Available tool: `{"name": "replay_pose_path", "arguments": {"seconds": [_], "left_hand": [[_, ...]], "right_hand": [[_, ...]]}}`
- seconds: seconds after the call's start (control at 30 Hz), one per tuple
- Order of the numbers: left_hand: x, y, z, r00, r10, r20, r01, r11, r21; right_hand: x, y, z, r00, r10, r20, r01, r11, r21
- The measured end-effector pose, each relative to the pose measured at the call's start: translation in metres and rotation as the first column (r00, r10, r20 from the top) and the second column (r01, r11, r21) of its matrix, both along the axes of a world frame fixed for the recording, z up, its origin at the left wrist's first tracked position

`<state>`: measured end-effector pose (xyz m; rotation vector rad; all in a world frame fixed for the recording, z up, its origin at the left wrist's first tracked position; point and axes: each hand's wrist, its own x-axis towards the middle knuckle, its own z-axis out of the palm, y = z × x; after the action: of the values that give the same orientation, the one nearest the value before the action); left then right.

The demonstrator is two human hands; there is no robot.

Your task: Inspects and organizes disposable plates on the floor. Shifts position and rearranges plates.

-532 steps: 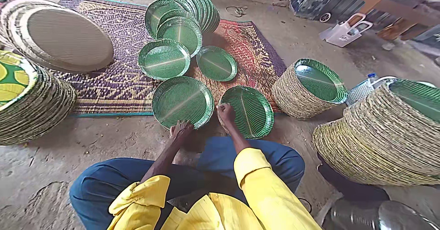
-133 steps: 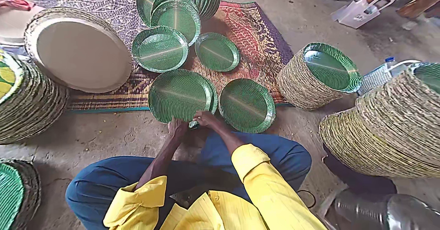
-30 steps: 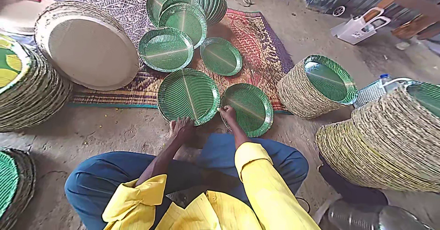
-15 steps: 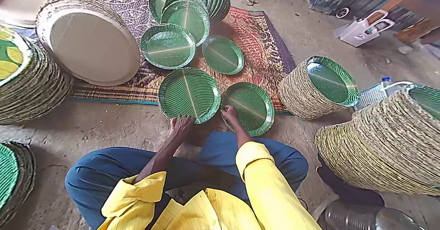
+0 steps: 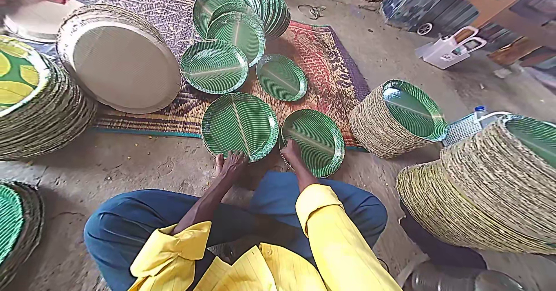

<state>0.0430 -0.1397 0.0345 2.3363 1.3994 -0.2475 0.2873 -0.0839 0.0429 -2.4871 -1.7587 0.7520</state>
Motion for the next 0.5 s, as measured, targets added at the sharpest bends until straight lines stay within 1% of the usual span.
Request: {"name": "replay_pose_path", "arguments": {"seconds": [0.1, 0.13, 0.17, 0.23, 0.33, 0.4, 0.5], "left_hand": [[0.000, 0.002, -0.012, 0.999, -0.011, 0.036, 0.010, 0.999, 0.033], [0.002, 0.002, -0.013, 1.000, -0.010, 0.027, 0.010, 1.000, 0.029], [0.003, 0.002, -0.013, 1.000, -0.006, 0.015, 0.006, 1.000, 0.016], [0.005, 0.001, -0.013, 1.000, -0.004, 0.003, 0.004, 1.000, 0.008], [0.004, 0.001, -0.012, 1.000, 0.004, 0.017, -0.004, 1.000, -0.008], [0.002, 0.000, -0.010, 1.000, 0.009, 0.023, -0.008, 1.000, -0.025], [0.002, 0.001, -0.010, 1.000, 0.006, 0.017, -0.005, 1.000, -0.025]], "right_hand": [[0.013, 0.003, -0.004, 0.970, -0.227, -0.084, 0.232, 0.971, 0.061], [0.017, 0.004, -0.005, 0.950, -0.286, -0.127, 0.297, 0.952, 0.077], [0.020, 0.005, -0.005, 0.937, -0.313, -0.154, 0.328, 0.941, 0.079], [0.022, 0.004, -0.011, 0.940, -0.281, -0.192, 0.297, 0.953, 0.061], [0.016, 0.002, -0.019, 0.941, -0.170, -0.294, 0.193, 0.980, 0.050], [0.012, 0.002, -0.015, 0.952, -0.110, -0.287, 0.121, 0.992, 0.021], [0.015, 0.003, -0.011, 0.974, 0.002, -0.226, -0.005, 1.000, -0.013]]}}
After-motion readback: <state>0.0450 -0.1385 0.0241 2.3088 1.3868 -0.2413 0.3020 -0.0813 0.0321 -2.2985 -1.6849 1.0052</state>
